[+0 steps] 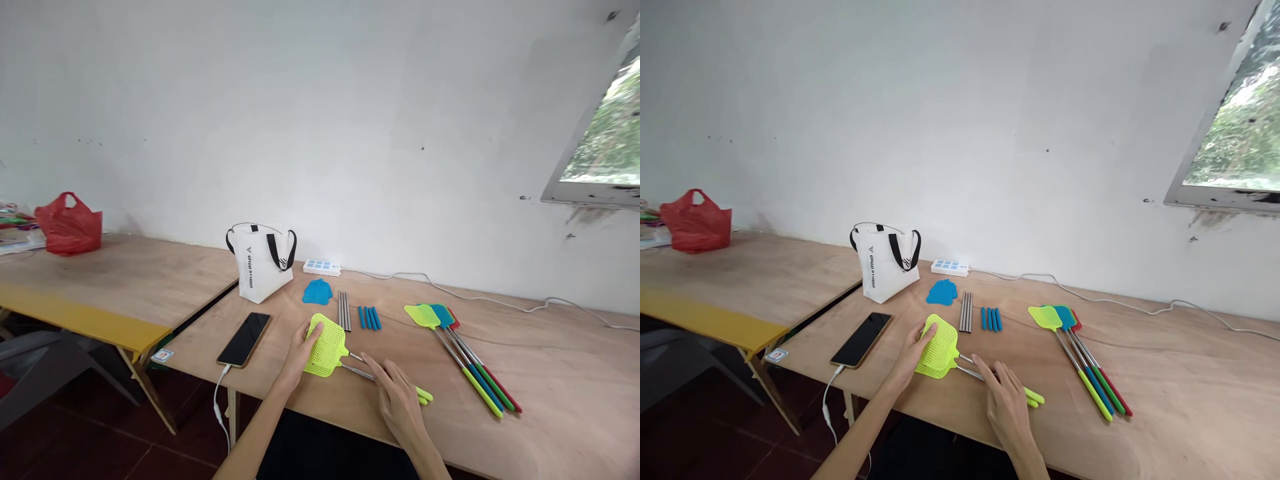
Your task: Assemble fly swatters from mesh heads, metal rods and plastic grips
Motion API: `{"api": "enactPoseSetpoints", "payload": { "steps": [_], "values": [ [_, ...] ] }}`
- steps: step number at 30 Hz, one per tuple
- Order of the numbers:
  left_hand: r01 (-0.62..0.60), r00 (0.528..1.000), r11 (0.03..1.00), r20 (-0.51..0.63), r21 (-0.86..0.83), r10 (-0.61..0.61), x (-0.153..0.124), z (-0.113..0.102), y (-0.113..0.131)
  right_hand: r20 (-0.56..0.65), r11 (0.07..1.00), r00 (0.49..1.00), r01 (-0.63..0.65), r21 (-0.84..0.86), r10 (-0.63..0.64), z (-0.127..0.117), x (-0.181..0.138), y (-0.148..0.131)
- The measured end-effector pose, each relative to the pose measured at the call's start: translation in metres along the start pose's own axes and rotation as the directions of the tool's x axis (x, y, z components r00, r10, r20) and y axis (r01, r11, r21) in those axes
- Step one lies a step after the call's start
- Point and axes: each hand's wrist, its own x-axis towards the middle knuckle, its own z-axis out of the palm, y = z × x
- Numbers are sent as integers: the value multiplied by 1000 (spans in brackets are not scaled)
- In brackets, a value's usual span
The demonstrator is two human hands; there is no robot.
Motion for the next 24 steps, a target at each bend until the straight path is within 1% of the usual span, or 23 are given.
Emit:
{"api": "enactPoseSetpoints", "payload": {
  "steps": [5,7,10,14,19,22,24],
  "values": [
    [24,999,999,34,-23,-24,-1,1,-1,15,1000,1000,15,-7,-15,1,0,1],
    [18,999,1000,29,-1,-18,-1,0,0,12,1000,1000,15,-19,-14,1,-1,2],
    [-54,999,994,9,95,53,-1,-2,1,-13,998,1000,24,-55,-25,2,-1,2],
    [-171,985,962,57,213,163,-4,-1,0,-51,991,998,41,-128,-47,4,-1,6],
    [-214,977,942,61,259,206,-13,11,-4,-122,988,992,-5,-154,-14,3,-3,14],
    [-229,973,931,106,286,207,-16,15,-5,-94,991,995,21,-134,-34,2,-3,16],
    [-242,969,922,117,301,216,-17,16,-6,-83,993,996,28,-116,-38,2,-3,15]
  ]
}}
